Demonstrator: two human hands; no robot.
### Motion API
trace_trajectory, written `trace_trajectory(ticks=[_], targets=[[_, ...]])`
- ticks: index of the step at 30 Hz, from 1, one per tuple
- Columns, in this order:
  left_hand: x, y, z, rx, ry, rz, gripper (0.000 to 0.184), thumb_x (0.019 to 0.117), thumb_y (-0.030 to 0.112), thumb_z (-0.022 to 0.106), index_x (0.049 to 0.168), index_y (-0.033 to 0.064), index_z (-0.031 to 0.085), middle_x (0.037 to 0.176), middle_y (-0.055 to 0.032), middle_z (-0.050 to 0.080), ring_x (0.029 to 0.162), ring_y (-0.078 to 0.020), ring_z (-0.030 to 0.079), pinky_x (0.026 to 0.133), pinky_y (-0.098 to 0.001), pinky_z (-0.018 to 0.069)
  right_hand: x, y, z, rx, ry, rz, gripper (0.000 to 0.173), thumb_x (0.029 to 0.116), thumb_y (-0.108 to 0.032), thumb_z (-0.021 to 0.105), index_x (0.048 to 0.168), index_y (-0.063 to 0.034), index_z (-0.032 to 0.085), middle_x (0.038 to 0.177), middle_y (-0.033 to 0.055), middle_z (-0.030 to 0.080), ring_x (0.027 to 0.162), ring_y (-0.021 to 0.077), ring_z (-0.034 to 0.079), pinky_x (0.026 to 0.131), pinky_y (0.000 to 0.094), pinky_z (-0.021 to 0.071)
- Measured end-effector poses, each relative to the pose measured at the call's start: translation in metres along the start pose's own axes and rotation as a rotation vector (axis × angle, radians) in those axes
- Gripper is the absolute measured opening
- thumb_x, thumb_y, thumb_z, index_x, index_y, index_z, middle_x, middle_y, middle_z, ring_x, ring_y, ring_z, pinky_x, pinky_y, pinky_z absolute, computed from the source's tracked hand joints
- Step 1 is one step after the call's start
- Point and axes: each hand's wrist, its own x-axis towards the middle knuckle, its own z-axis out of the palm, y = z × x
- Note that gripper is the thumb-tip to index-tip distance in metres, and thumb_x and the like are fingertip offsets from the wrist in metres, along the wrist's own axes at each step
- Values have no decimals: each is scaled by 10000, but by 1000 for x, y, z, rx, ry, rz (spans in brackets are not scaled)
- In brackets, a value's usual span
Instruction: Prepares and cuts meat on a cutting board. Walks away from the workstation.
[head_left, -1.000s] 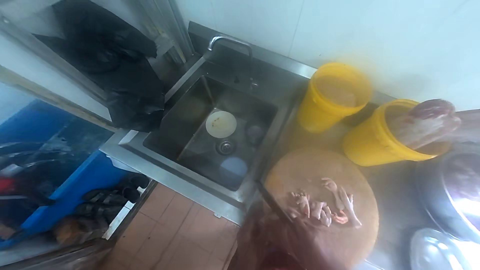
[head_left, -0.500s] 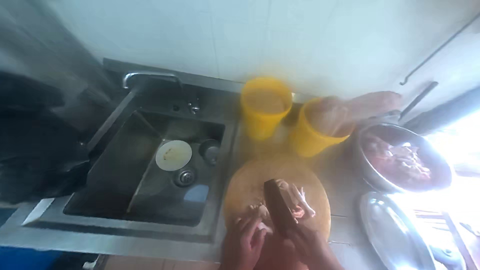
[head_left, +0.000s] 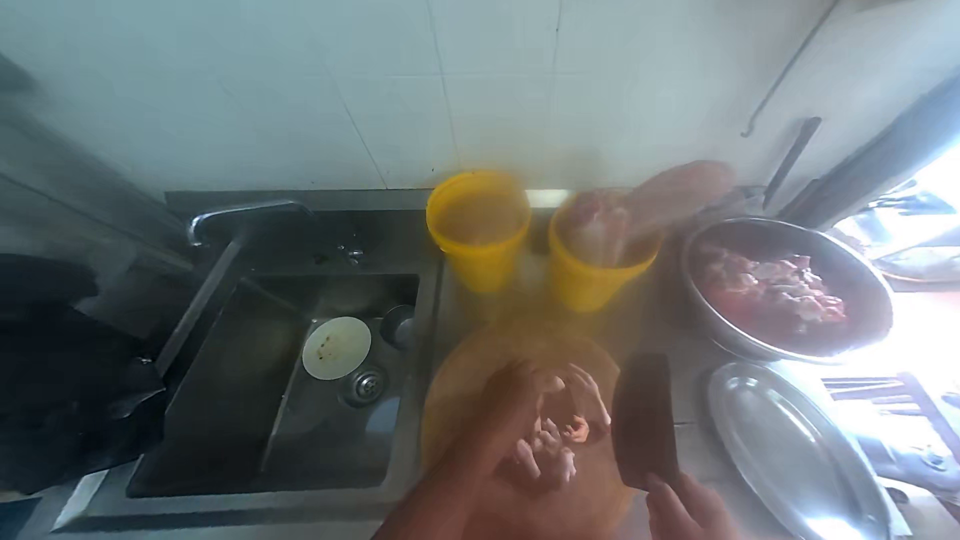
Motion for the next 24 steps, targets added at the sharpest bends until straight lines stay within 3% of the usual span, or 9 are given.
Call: trace_trajectory(ticks=[3,5,7,10,14,18,22,24], targets=[[-42,-42,-9,-356,125,-278,420,976,423,624,1246,105,679,1098,-98,708,1004,-257,691,916,-512,566,2,4,1,-78,-66,-7,251,1063,-260,561,1048,-36,673,618,69,622,478,211,610,462,411,567],[-83,-73,4,-592,258,-411,500,948,474,659,1313,133,648,1031,-39,723,888,-168,710,832,-418,613,8,-1,9,-184,-165,-17,272,1062,-300,570,1061,-49,672,645,64,642,509,212,631,490,430,579],[-126,-87,24,-824,378,-549,474,933,414,714,1292,115,637,955,-34,738,746,-159,729,681,-388,652,15,-10,24,-314,-263,-64,297,1043,-344,600,1075,-64,693,677,53,670,539,197,653,524,441,593],[-178,-86,58,-1021,481,-700,643,954,269,714,1522,141,442,979,-78,731,716,-198,737,638,-404,665,29,-32,61,-513,-403,-129,338,1001,-425,645,1062,-98,710,737,30,701,597,168,684,577,436,616],[-207,-74,103,-1231,619,-769,420,993,251,670,1360,68,579,924,-102,739,716,-232,743,644,-412,666,39,-59,128,-610,-515,-203,354,955,-457,677,1059,-119,703,759,8,700,629,143,690,598,409,621],[-212,-65,119,-1374,691,-739,246,1057,246,566,1163,41,653,829,-99,739,683,-240,739,641,-406,663,40,-68,189,-677,-552,-298,316,974,-423,634,1078,-134,707,745,-24,675,631,93,660,586,343,594],[-216,-67,130,-1336,718,-752,206,1027,252,611,1121,80,673,869,-40,748,732,-193,748,679,-400,671,45,-51,219,-853,-634,-254,367,992,-458,573,1101,-130,695,829,28,694,755,178,691,706,444,601],[-217,-69,130,-1277,709,-774,199,1012,280,636,1098,107,687,856,-5,741,722,-154,740,675,-378,667,48,-49,223,-894,-623,-226,385,997,-452,569,1133,-116,699,838,42,703,759,189,698,717,457,602]])
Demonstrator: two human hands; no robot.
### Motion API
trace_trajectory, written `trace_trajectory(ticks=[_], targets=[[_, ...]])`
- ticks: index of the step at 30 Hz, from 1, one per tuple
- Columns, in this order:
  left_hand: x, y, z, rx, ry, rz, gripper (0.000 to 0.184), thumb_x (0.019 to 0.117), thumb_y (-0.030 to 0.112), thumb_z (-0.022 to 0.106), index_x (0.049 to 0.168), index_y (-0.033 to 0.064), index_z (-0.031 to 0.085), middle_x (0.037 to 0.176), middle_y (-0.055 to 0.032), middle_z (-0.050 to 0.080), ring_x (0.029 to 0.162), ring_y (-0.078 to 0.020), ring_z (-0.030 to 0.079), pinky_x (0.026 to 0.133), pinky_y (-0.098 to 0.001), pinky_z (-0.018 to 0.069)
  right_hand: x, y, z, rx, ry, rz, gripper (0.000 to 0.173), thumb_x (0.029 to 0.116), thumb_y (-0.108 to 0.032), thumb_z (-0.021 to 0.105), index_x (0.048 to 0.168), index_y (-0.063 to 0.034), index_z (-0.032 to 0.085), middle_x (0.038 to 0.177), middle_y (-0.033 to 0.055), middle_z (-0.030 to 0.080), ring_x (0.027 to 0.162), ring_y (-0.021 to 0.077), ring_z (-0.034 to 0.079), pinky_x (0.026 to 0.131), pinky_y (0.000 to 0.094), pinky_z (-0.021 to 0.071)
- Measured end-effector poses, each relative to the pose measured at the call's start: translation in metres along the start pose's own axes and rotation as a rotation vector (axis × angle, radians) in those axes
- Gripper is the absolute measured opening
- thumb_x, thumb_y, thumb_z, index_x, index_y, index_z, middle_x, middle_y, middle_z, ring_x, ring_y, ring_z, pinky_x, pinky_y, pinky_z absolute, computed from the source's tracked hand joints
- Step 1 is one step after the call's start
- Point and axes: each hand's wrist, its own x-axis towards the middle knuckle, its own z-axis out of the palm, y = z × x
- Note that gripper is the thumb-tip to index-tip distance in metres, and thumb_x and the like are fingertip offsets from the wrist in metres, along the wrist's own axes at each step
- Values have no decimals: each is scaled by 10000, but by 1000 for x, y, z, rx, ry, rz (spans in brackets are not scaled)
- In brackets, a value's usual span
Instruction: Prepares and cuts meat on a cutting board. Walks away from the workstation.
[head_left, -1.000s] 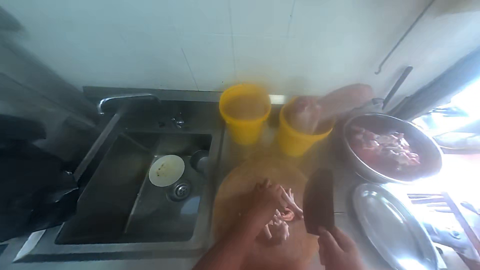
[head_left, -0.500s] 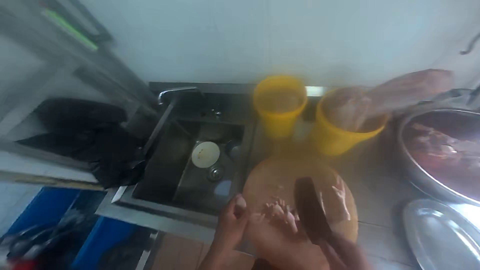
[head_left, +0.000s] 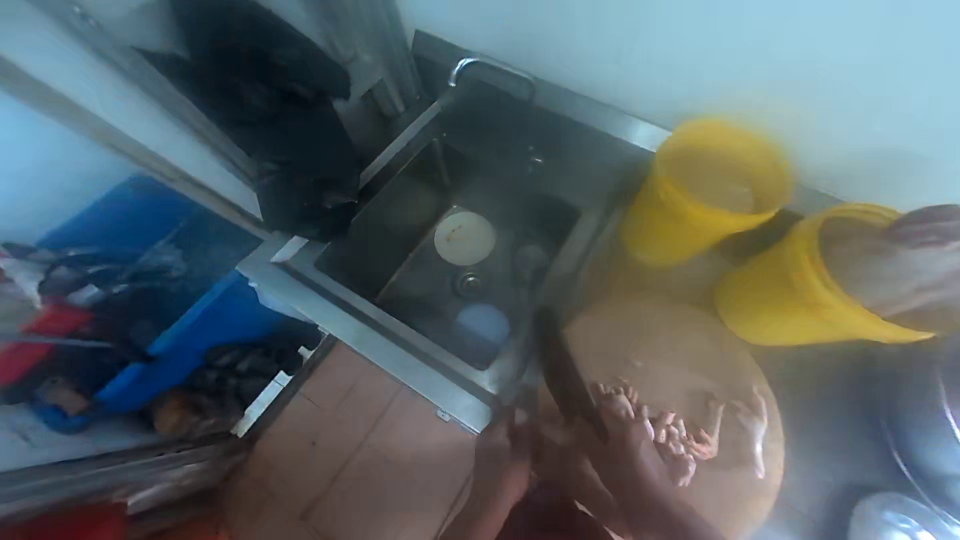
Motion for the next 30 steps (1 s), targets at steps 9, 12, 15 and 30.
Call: trace_trajectory(ticks=[9,12,15,30], targets=[[4,0,-4,28,-51,-13,238,1016,358,632,1061,129,681,799,40,750,655,-117,739,625,-318,669,-18,-19,0,-90,308,-200,324,981,-405,605,1005,-100,712,699,-22,658,587,97,634,524,340,564],[3,-5,-5,106,-19,36,253,995,380,639,1091,156,704,837,60,734,714,-83,728,691,-333,663,-4,1,19,-205,88,-60,425,1000,-479,547,1083,-100,722,866,61,729,810,222,722,750,484,611],[2,-5,-8,133,10,94,254,986,377,654,1100,155,705,840,66,734,717,-70,724,691,-327,661,1,4,13,-161,103,-16,426,1004,-470,549,1137,-107,727,866,51,727,800,203,715,746,465,607],[8,5,-10,315,99,223,160,915,315,669,972,171,710,764,76,684,672,-35,658,625,-285,591,-37,30,9,-480,102,-109,356,1004,-455,521,902,-152,677,723,52,668,616,252,688,512,495,565]])
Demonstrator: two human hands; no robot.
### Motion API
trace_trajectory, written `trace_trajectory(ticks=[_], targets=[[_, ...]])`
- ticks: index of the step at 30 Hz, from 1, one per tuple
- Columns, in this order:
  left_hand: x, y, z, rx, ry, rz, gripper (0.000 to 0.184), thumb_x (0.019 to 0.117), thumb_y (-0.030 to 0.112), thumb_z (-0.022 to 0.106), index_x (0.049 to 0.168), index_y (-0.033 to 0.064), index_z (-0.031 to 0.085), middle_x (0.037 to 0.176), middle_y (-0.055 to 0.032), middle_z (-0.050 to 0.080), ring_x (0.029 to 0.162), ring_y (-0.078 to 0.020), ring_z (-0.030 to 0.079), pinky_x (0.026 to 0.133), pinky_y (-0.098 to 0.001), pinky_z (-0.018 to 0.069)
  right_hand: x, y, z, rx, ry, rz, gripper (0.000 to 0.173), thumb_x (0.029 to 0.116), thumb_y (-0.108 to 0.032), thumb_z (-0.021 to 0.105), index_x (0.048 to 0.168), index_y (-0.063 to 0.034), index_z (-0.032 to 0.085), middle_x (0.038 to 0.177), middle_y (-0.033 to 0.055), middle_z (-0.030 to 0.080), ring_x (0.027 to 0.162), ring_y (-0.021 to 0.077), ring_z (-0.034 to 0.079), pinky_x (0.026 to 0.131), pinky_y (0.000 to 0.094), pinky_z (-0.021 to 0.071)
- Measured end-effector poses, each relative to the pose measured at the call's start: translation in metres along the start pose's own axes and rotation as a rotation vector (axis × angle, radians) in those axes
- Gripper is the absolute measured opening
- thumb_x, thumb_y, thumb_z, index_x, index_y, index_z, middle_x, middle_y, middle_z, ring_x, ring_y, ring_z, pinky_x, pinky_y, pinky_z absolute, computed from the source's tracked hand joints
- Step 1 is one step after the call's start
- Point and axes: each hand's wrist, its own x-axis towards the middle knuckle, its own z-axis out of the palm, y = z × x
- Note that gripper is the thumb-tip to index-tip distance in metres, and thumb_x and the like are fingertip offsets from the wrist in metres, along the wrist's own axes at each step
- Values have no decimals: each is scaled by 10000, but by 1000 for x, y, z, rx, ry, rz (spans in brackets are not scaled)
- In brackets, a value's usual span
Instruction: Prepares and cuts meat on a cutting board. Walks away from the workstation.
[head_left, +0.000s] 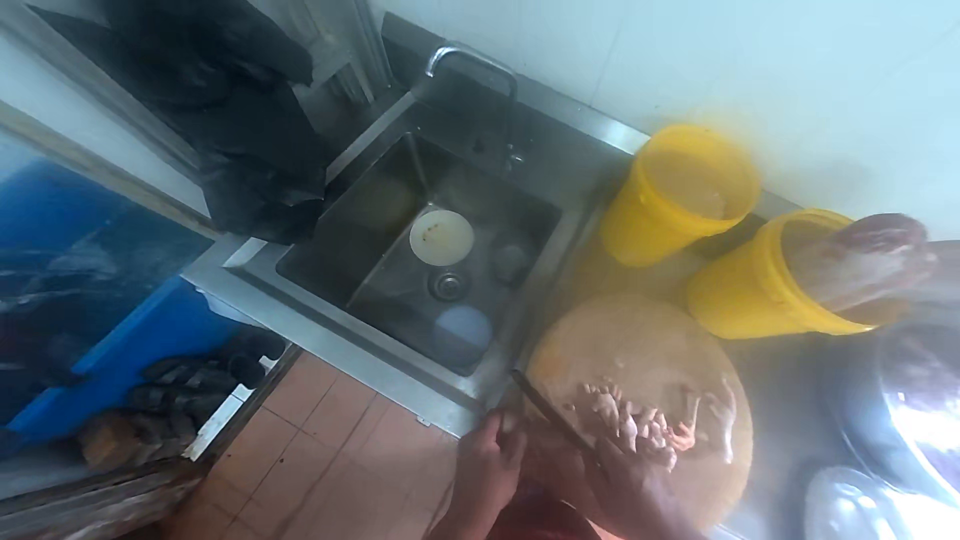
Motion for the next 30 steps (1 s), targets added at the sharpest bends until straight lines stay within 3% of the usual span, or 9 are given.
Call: trace_trajectory(ticks=[2,6,8,12,17,19,21,27,30], targets=[[-1,-2,-2,-125,-11,-42,144,933,296,667,974,166,714,781,73,692,683,-49,668,629,-284,598,-6,6,-1,39,-38,35,367,1006,-476,507,927,-158,673,732,47,669,636,251,690,533,506,567],[-6,1,3,-502,-112,-150,243,1041,247,607,1178,61,682,991,-66,757,837,-212,762,749,-392,678,-14,24,-19,324,-175,295,407,996,-467,582,1123,-104,715,876,114,727,821,296,724,754,570,594],[-15,-3,9,-371,-146,-95,296,1043,301,578,1227,98,693,998,-14,742,864,-127,724,793,-342,634,-15,28,-34,317,-168,365,406,1010,-472,556,1091,-98,693,828,118,711,774,301,715,714,569,582],[-28,-11,21,-206,-136,-3,308,1025,332,599,1196,104,716,900,42,749,778,-63,720,729,-292,638,-22,11,-67,315,176,124,336,1013,-423,565,945,-121,697,648,-1,614,543,142,600,489,394,526],[-23,-16,24,-175,-99,76,325,1015,345,617,1169,84,734,872,43,751,750,-51,720,709,-270,643,-24,-33,-79,444,444,-133,254,1012,-292,613,987,-53,693,776,37,691,645,93,661,570,292,586],[-22,-13,21,-76,-113,77,316,1008,371,615,1143,118,749,879,51,745,768,-35,705,733,-269,625,-16,-33,-43,285,203,11,288,1008,-352,578,973,-94,699,776,55,696,653,184,691,573,400,599],[-24,-12,19,-84,-115,115,257,1004,342,635,1103,140,760,896,41,743,785,-46,704,753,-284,625,-4,-33,-25,119,-164,165,377,1029,-425,484,1098,-110,678,892,118,725,804,314,740,681,541,604],[-30,-11,18,-95,-39,127,226,992,278,657,1117,116,753,969,8,743,848,-65,707,787,-296,626,-8,-11,-26,258,-294,251,491,1030,-520,469,1279,-144,662,971,130,749,916,336,741,792,591,589],[-26,4,23,-49,0,320,270,957,238,708,1142,43,735,981,-59,732,842,-97,701,761,-302,623,-23,27,-20,568,-254,383,449,1002,-505,569,1163,-107,699,933,114,736,839,269,733,788,535,608]])
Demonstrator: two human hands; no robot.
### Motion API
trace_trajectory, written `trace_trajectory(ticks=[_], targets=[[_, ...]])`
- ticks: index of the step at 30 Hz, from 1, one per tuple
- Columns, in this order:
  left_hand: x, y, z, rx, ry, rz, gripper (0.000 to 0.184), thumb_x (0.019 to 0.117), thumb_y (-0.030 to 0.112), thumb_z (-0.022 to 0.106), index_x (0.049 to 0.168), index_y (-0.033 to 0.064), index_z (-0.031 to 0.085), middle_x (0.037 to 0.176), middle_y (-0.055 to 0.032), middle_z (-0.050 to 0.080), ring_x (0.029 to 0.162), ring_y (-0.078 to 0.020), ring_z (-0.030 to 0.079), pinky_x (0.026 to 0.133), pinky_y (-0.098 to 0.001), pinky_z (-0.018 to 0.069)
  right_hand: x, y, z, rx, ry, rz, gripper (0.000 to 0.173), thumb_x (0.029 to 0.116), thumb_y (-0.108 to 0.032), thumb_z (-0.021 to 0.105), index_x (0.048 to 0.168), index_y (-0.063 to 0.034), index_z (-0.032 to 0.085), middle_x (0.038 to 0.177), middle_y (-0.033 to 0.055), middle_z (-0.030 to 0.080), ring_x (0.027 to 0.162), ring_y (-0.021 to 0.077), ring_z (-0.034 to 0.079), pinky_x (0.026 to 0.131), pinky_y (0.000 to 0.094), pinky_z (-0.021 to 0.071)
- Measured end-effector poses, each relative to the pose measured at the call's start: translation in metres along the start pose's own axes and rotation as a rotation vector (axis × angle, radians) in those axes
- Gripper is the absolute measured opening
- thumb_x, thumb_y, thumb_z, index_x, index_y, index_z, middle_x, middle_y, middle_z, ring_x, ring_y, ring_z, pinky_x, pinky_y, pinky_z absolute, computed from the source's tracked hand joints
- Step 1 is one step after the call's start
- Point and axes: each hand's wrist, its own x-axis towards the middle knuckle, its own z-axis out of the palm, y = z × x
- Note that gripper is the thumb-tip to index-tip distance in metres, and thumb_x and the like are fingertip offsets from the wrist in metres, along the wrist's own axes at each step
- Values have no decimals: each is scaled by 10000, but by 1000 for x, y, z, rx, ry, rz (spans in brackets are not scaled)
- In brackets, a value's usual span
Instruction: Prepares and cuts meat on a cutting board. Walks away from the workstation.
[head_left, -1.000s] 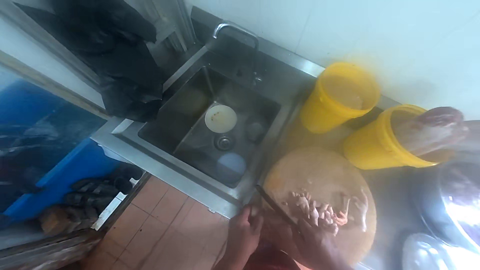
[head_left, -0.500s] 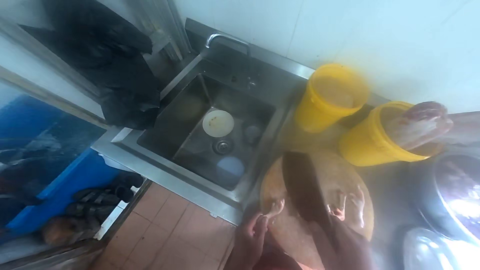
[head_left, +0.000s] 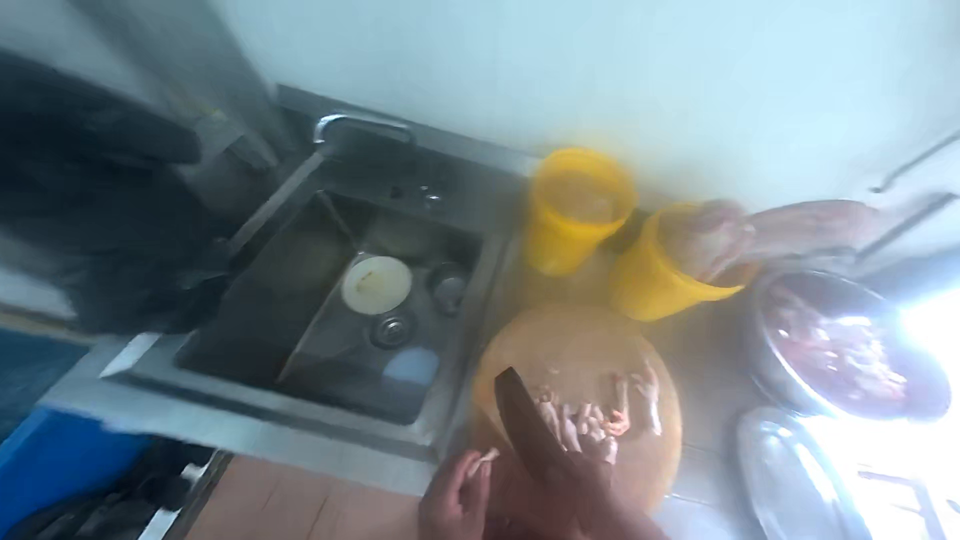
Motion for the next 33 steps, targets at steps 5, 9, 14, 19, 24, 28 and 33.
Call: trace_trajectory(ticks=[5,9,14,19,24,28,33], targets=[[40,40,29,206,-305,250,304,932,367,724,1183,198,757,1295,-85,654,1193,-228,627,998,-433,554,-24,62,-22,407,148,-9,361,1022,-454,577,1090,-118,691,703,69,665,562,220,659,557,458,598],[83,100,81,388,-531,491,253,979,316,624,1198,307,751,1291,-1,657,1190,-226,608,969,-465,536,-56,83,-42,772,458,-67,281,1045,-293,574,1121,-39,668,650,101,631,495,240,619,481,442,580],[134,148,170,679,-1003,695,356,959,67,608,1264,235,684,1399,-36,592,1294,-331,517,991,-555,482,-82,117,-56,947,682,-147,199,1048,-206,563,1063,-22,638,611,95,600,458,229,594,435,397,560],[162,135,196,710,-1019,791,286,989,111,595,1190,266,726,1245,-40,640,1237,-285,557,1037,-523,483,-99,141,-51,938,684,-108,184,1054,-196,563,1040,-26,634,619,84,616,479,225,615,465,400,581],[162,125,133,606,-964,484,319,1060,333,510,1222,132,696,1189,-105,657,1134,-271,640,988,-483,539,-96,148,-40,940,636,-91,185,1050,-189,562,1041,-16,628,610,72,612,473,213,611,469,405,581],[131,99,31,270,-795,93,382,1060,406,501,1255,152,709,1178,-57,703,998,-160,682,905,-385,575,-74,136,-41,805,506,-159,213,1048,-219,581,1075,-18,645,642,65,627,494,210,620,475,416,579],[72,34,-49,-38,-792,-262,325,1026,368,601,1193,117,721,897,-33,698,706,-122,634,666,-321,560,-37,77,-43,420,230,-289,294,1021,-322,631,1125,-53,686,711,59,687,556,192,663,541,441,602]])
